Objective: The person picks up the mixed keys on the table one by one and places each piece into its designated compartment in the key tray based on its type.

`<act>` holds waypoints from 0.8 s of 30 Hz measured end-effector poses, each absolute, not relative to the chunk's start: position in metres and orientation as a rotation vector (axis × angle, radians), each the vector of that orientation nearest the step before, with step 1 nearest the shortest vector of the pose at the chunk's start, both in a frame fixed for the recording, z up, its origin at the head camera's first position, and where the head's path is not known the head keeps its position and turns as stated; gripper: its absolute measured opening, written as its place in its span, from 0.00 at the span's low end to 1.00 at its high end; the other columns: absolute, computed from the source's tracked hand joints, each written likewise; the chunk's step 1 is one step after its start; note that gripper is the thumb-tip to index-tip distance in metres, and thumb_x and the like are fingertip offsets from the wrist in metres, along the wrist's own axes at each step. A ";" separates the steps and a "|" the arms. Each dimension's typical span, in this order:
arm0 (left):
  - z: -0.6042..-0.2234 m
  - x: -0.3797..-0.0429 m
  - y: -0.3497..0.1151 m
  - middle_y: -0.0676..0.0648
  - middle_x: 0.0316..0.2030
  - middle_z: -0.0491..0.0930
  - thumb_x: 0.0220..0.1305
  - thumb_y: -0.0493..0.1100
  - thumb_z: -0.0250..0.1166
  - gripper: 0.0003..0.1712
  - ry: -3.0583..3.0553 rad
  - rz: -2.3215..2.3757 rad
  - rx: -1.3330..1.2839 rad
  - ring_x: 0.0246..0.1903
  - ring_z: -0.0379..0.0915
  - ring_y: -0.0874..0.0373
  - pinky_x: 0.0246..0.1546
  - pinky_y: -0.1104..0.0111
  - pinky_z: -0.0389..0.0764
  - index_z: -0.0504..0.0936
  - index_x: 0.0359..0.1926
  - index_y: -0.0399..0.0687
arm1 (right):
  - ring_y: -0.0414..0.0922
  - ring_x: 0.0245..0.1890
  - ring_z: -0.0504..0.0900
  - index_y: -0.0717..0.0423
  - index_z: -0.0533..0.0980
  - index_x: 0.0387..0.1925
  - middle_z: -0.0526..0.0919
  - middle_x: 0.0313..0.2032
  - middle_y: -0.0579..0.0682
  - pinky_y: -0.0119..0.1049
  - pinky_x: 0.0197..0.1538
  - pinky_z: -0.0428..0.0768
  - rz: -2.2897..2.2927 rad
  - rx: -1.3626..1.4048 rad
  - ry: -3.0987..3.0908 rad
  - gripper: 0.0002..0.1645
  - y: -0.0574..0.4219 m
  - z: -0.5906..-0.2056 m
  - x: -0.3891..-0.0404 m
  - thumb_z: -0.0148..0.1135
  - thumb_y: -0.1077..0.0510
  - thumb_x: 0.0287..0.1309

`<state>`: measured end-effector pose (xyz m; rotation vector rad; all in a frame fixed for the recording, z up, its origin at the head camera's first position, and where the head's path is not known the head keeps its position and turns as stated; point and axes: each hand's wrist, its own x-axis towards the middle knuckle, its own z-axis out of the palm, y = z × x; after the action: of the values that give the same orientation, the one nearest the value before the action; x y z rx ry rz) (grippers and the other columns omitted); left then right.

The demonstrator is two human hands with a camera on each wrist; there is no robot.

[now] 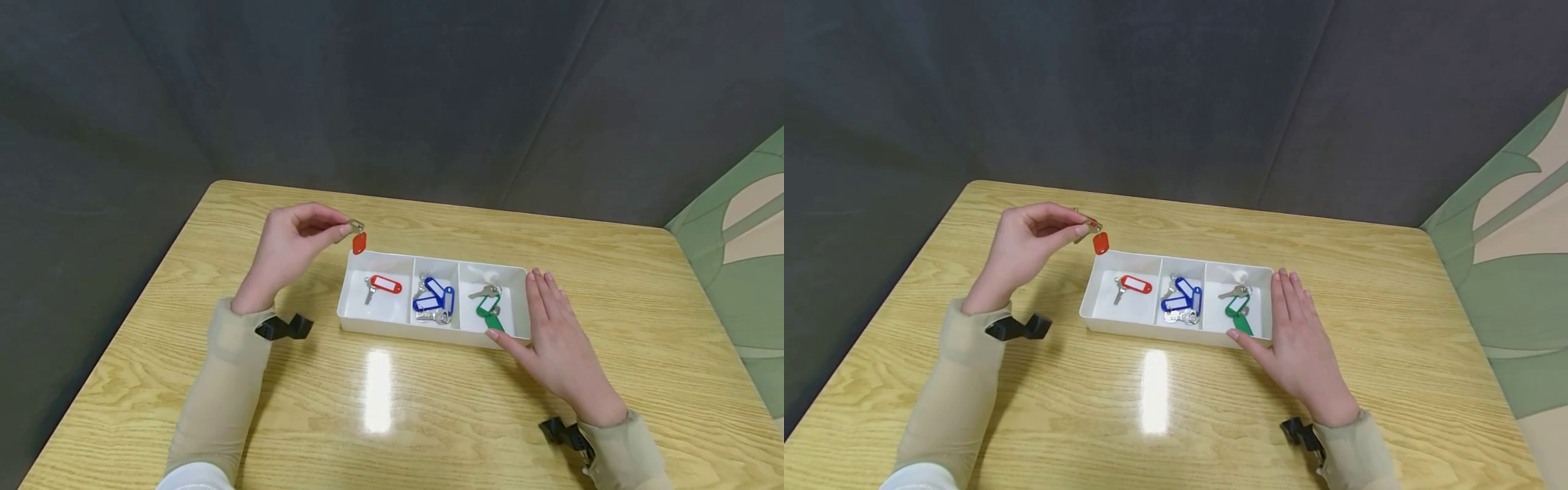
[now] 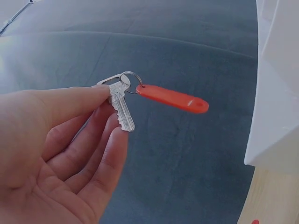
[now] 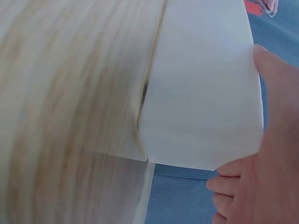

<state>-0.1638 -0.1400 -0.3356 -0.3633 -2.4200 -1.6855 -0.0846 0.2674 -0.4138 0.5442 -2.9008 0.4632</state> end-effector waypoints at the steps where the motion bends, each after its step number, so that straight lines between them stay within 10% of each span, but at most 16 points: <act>1: -0.335 -0.163 -0.140 0.49 0.39 0.88 0.61 0.41 0.76 0.10 -2.419 -1.688 -0.368 0.35 0.83 0.55 0.37 0.68 0.82 0.90 0.43 0.44 | 0.62 0.77 0.44 0.70 0.46 0.78 0.50 0.76 0.71 0.49 0.77 0.41 0.464 0.544 -2.901 0.64 0.268 -0.414 -0.085 0.64 0.32 0.62; 24: -0.326 -0.151 -0.127 0.53 0.38 0.87 0.61 0.39 0.76 0.08 -2.450 -1.662 -0.487 0.34 0.82 0.58 0.37 0.66 0.83 0.90 0.42 0.45 | 0.61 0.77 0.44 0.70 0.46 0.78 0.50 0.76 0.70 0.50 0.77 0.42 0.459 0.542 -2.896 0.65 0.267 -0.415 -0.085 0.65 0.32 0.62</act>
<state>-0.1507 -0.1267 -0.3259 -0.4870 -2.4499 -1.6622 -0.0849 0.2673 -0.4145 0.5423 -2.8956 0.4592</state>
